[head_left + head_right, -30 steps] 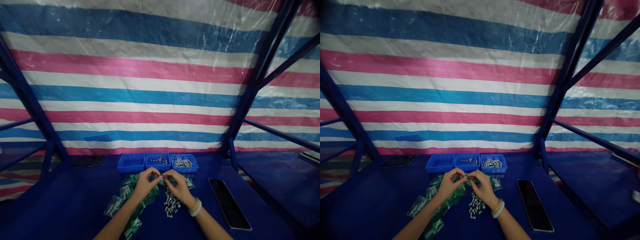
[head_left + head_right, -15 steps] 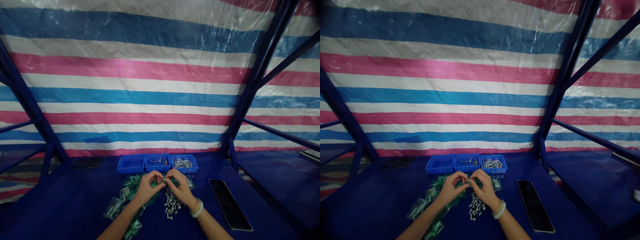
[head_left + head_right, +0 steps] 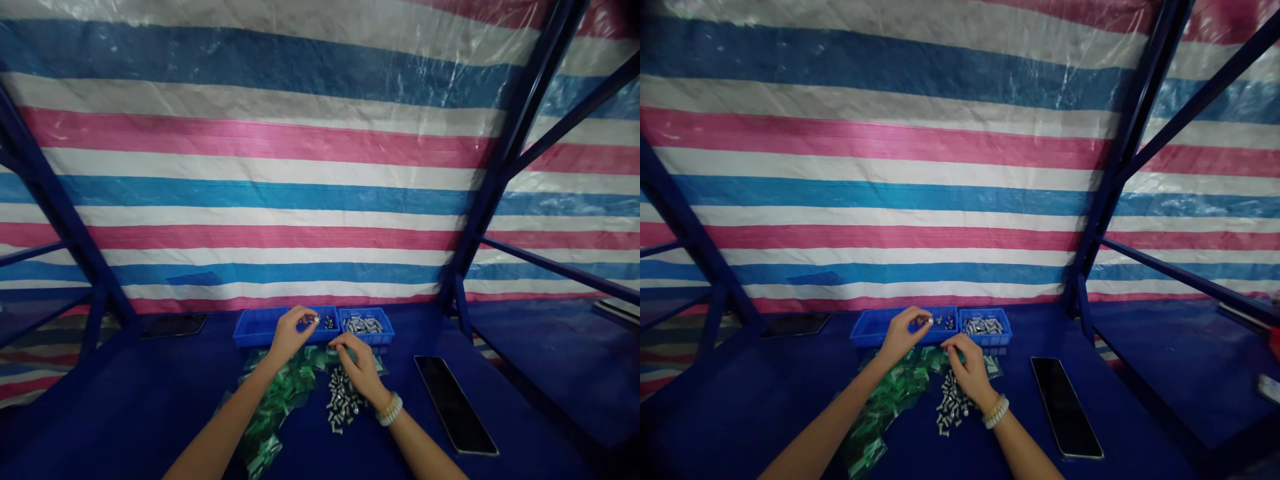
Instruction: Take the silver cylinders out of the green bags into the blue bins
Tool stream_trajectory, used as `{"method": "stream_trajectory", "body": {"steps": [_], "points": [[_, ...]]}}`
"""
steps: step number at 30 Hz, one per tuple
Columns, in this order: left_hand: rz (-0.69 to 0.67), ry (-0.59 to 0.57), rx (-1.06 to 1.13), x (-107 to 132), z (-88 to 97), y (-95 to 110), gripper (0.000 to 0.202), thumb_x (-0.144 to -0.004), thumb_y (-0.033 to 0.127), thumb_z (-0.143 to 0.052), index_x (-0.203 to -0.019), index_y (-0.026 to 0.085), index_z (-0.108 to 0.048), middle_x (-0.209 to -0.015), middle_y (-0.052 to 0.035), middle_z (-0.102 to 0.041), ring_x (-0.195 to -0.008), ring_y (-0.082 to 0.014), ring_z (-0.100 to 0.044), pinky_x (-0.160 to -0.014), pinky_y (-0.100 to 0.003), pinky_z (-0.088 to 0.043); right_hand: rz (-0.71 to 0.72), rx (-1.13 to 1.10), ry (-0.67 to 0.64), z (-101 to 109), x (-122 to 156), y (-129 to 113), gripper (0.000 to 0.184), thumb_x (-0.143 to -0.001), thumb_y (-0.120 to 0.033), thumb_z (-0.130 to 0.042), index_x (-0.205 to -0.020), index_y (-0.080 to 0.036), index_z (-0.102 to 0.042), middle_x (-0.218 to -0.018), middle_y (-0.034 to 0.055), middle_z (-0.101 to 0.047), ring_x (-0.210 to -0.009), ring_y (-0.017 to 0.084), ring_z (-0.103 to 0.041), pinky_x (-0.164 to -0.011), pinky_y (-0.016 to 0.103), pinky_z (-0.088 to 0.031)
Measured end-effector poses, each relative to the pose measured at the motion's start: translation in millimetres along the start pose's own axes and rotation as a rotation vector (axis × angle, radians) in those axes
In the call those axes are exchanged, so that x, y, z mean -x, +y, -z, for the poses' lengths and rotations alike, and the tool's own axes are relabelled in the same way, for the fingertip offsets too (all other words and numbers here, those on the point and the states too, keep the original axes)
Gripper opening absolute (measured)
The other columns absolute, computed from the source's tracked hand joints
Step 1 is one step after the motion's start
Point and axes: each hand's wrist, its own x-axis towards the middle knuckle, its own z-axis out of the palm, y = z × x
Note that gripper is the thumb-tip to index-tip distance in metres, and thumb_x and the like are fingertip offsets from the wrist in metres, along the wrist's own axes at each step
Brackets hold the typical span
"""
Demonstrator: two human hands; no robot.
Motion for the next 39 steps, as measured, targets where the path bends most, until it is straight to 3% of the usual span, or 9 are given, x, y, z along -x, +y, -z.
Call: {"method": "stream_trajectory", "body": {"steps": [4,9,12,19,29,39], "points": [[-0.001,-0.124,-0.145,-0.4,-6.0,-5.8,0.02,-0.081,0.014,-0.062,-0.099,0.019,-0.067,-0.09,-0.0047,-0.07,-0.082,-0.0203,-0.064,-0.076,-0.032,-0.048,-0.005,0.019,0.065,1.2,-0.8,3.1,0.022,-0.095,-0.024,-0.048,-0.088,-0.02,-0.068,-0.083,0.0048,-0.068,-0.079,0.02,-0.063,-0.074,0.031,-0.048],[-0.178,-0.54,-0.289,31.1,-24.0,12.8,0.015,-0.082,0.013,-0.063,-0.093,0.021,-0.067,-0.098,-0.0036,-0.068,-0.098,-0.0233,-0.062,-0.083,-0.033,-0.044,-0.013,0.029,0.106,1.0,0.5,3.4,0.021,-0.095,-0.023,-0.048,-0.09,-0.02,-0.069,-0.084,0.0049,-0.069,-0.081,0.02,-0.064,-0.075,0.03,-0.048],[-0.208,-0.641,-0.386,39.5,-30.9,21.4,0.011,-0.082,0.019,-0.065,-0.093,0.022,-0.067,-0.101,-0.0045,-0.066,-0.101,-0.0254,-0.059,-0.085,-0.036,-0.044,-0.009,0.025,0.115,1.1,0.5,3.0,0.021,-0.094,-0.023,-0.048,-0.09,-0.02,-0.069,-0.084,0.0047,-0.069,-0.08,0.02,-0.064,-0.074,0.03,-0.049],[-0.283,-0.651,-0.47,45.3,-25.7,21.3,0.014,-0.083,0.021,-0.066,-0.096,0.022,-0.066,-0.103,-0.0063,-0.062,-0.101,-0.0266,-0.056,-0.085,-0.038,-0.043,-0.017,0.051,0.114,1.9,0.3,3.0,0.022,-0.094,-0.023,-0.048,-0.089,-0.02,-0.069,-0.083,0.0047,-0.069,-0.08,0.02,-0.064,-0.075,0.031,-0.049],[-0.284,-0.677,-0.468,54.5,-9.3,19.7,0.015,-0.081,0.018,-0.068,-0.095,0.022,-0.064,-0.105,-0.0053,-0.06,-0.103,-0.026,-0.055,-0.085,-0.036,-0.042,-0.024,0.058,0.104,0.5,0.8,6.5,0.022,-0.094,-0.024,-0.048,-0.089,-0.02,-0.069,-0.081,0.0043,-0.068,-0.078,0.02,-0.063,-0.073,0.03,-0.048],[-0.292,-0.605,-0.387,59.4,-17.8,0.8,0.014,-0.079,0.021,-0.074,-0.089,0.019,-0.064,-0.107,-0.0056,-0.058,-0.104,-0.0244,-0.054,-0.087,-0.035,-0.042,-0.022,0.066,0.089,-1.1,1.8,7.7,0.022,-0.094,-0.025,-0.049,-0.088,-0.02,-0.069,-0.081,0.0042,-0.069,-0.078,0.02,-0.064,-0.073,0.03,-0.048]]}}
